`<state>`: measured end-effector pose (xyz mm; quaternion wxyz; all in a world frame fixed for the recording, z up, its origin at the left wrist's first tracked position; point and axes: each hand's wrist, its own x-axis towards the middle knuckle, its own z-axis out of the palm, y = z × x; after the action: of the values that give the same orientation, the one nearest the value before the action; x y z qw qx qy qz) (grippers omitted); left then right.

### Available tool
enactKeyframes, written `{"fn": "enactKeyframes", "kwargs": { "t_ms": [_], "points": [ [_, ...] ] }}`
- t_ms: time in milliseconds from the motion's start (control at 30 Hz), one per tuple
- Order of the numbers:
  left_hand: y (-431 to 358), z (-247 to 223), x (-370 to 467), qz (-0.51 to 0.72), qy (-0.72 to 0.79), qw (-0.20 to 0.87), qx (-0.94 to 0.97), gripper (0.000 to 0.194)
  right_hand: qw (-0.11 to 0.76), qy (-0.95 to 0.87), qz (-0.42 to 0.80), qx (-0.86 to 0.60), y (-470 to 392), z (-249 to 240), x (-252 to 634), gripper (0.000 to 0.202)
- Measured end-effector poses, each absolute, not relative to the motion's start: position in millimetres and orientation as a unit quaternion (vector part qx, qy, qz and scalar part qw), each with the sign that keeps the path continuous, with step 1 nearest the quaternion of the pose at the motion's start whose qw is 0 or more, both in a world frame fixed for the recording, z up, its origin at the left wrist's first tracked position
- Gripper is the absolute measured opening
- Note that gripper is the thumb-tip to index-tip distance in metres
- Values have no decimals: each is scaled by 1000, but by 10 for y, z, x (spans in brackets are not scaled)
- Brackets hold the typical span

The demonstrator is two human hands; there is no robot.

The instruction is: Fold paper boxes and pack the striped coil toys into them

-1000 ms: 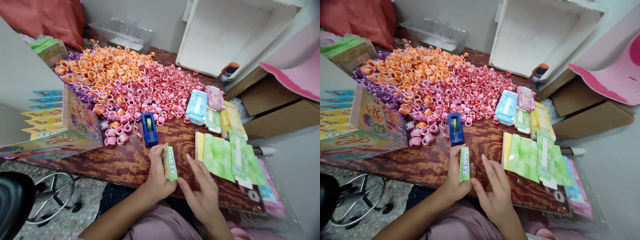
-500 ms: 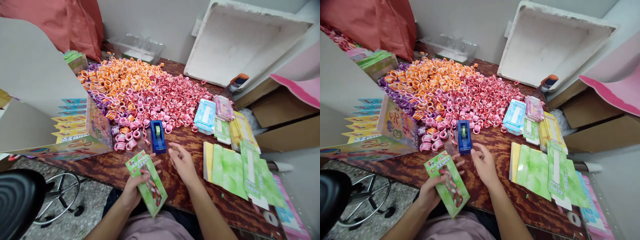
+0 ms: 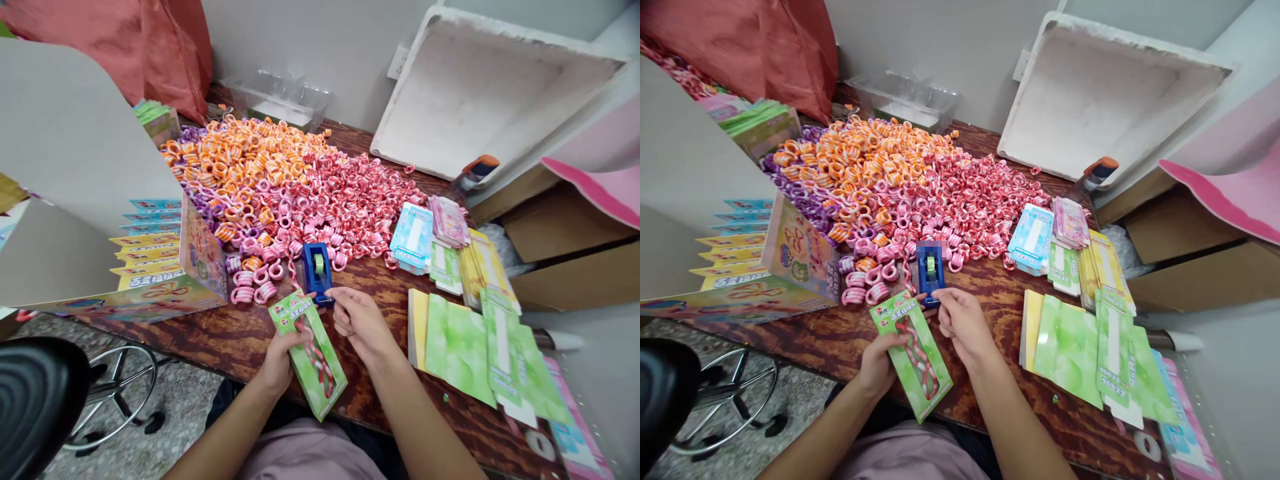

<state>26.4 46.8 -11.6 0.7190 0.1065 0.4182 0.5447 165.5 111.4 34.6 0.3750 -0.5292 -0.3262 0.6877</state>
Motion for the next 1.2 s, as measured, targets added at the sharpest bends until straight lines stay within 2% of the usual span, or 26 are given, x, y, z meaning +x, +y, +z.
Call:
{"fn": "enactKeyframes", "kwargs": {
  "t_ms": [100,233,400,600,800,933,1000,1200],
  "points": [
    [498,-104,284,546,399,730,102,50,405,-319,658,-549,957,278,1627,48],
    [510,-103,299,552,390,731,99,59,392,-326,639,-577,847,77,1604,51],
    [502,-117,298,562,389,724,96,58,405,-395,571,-595,862,-105,1584,44],
    [512,-128,298,565,368,732,96,55,419,-497,426,-629,826,-169,1633,31],
    [469,-137,345,576,366,725,93,51,462,-508,323,-651,671,-173,1973,33],
    [364,-14,411,664,385,640,45,39,476,-507,355,-625,322,9,2185,33],
    [331,102,408,701,406,586,11,38,466,-505,396,-609,115,112,2251,33],
    [365,480,313,618,464,618,-143,38,492,-493,487,-527,-314,420,2290,17]
  ]
}}
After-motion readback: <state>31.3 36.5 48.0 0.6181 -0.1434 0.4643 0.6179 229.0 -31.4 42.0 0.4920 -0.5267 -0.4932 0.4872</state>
